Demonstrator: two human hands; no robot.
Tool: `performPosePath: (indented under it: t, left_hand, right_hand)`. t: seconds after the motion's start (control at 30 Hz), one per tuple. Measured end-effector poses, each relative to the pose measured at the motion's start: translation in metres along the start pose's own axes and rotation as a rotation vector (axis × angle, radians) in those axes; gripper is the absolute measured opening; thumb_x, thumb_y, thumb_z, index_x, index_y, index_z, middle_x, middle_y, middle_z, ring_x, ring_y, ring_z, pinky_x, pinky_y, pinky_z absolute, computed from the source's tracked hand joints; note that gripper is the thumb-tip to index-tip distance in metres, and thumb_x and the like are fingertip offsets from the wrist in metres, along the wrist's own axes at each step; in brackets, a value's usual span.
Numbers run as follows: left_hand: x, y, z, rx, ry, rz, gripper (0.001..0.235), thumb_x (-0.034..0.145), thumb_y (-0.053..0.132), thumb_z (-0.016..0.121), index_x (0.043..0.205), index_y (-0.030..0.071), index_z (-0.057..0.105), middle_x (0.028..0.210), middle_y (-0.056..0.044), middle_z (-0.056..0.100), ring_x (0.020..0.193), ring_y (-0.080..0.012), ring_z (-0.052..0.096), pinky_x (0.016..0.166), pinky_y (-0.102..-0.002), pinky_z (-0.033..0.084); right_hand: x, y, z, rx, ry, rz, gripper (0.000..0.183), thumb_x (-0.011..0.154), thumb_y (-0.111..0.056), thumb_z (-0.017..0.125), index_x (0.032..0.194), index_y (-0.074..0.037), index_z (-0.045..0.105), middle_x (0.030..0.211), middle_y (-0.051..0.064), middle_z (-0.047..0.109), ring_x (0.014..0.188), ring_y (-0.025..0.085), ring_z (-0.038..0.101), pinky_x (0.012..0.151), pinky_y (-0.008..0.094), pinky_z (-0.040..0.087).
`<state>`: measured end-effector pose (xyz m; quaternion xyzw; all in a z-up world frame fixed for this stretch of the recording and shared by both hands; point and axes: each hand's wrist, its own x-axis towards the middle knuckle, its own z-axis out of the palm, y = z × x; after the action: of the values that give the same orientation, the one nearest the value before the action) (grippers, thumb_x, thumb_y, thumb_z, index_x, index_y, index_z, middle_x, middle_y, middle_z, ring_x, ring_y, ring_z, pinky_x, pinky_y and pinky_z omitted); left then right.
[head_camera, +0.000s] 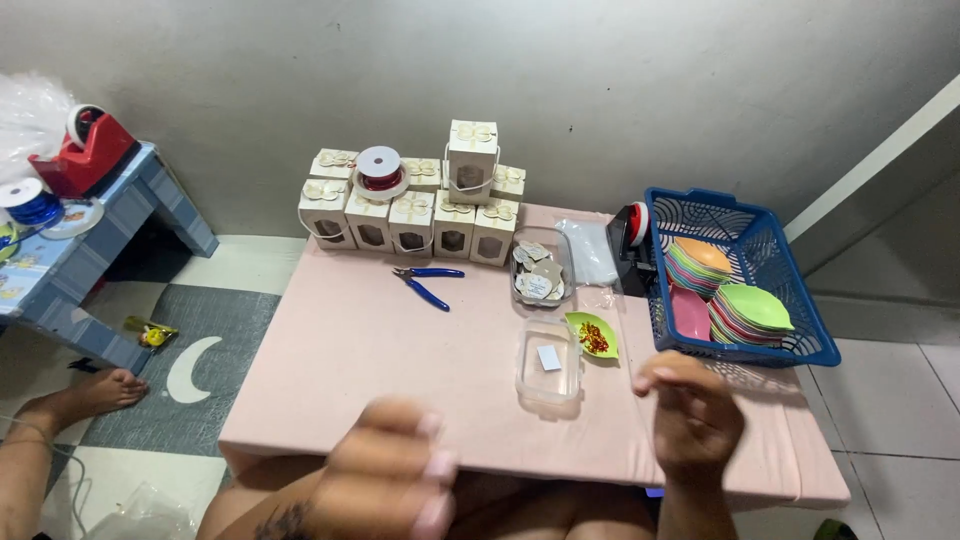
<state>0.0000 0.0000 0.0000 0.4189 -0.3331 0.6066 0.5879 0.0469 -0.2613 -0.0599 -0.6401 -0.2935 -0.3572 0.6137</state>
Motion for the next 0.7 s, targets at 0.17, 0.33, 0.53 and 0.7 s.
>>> performPosePath:
  t: [0.17, 0.33, 0.53, 0.7]
  left_hand:
    - [-0.072, -0.162, -0.027, 0.142, -0.518, 0.036, 0.031, 0.104, 0.015, 0.042, 0.105, 0.009, 0.072, 0.105, -0.012, 0.071, 0.095, -0.0310, 0.070, 0.083, -0.046, 0.060]
    - [-0.156, -0.218, -0.061, 0.331, -0.610, -0.021, 0.030, 0.090, 0.016, 0.051, 0.107, 0.013, 0.076, 0.095, -0.006, 0.070, 0.085, -0.0262, 0.068, 0.075, -0.042, 0.056]
    - [-0.150, -0.214, -0.066, 0.429, -0.782, -0.202, 0.032, 0.085, 0.011, 0.053, 0.108, 0.015, 0.075, 0.087, -0.002, 0.062, 0.080, -0.0238, 0.064, 0.072, -0.039, 0.056]
    - [-0.147, -0.212, -0.064, 0.443, -0.806, -0.248, 0.029, 0.086, 0.013, 0.052, 0.106, 0.015, 0.074, 0.084, -0.002, 0.060, 0.077, -0.0232, 0.062, 0.071, -0.039, 0.054]
  right_hand:
    - [-0.013, 0.083, -0.010, -0.544, -0.236, 0.261, 0.014, 0.092, -0.006, 0.075, 0.103, -0.012, 0.081, 0.090, 0.004, 0.081, 0.079, 0.019, 0.076, 0.072, 0.029, 0.064]
    - [-0.002, 0.145, -0.034, -1.133, -0.403, 0.043, 0.022, 0.091, -0.009, 0.073, 0.104, -0.025, 0.081, 0.111, -0.004, 0.075, 0.096, 0.018, 0.073, 0.081, 0.033, 0.060]
    - [0.033, 0.158, -0.003, -1.465, -0.550, 0.080, 0.021, 0.091, -0.010, 0.075, 0.109, -0.016, 0.084, 0.151, 0.012, 0.060, 0.124, 0.035, 0.058, 0.089, 0.049, 0.050]
    - [0.038, 0.197, 0.000, -1.524, -0.637, 0.091, 0.022, 0.096, -0.018, 0.067, 0.112, -0.020, 0.081, 0.160, 0.011, 0.050, 0.127, 0.034, 0.049, 0.085, 0.048, 0.040]
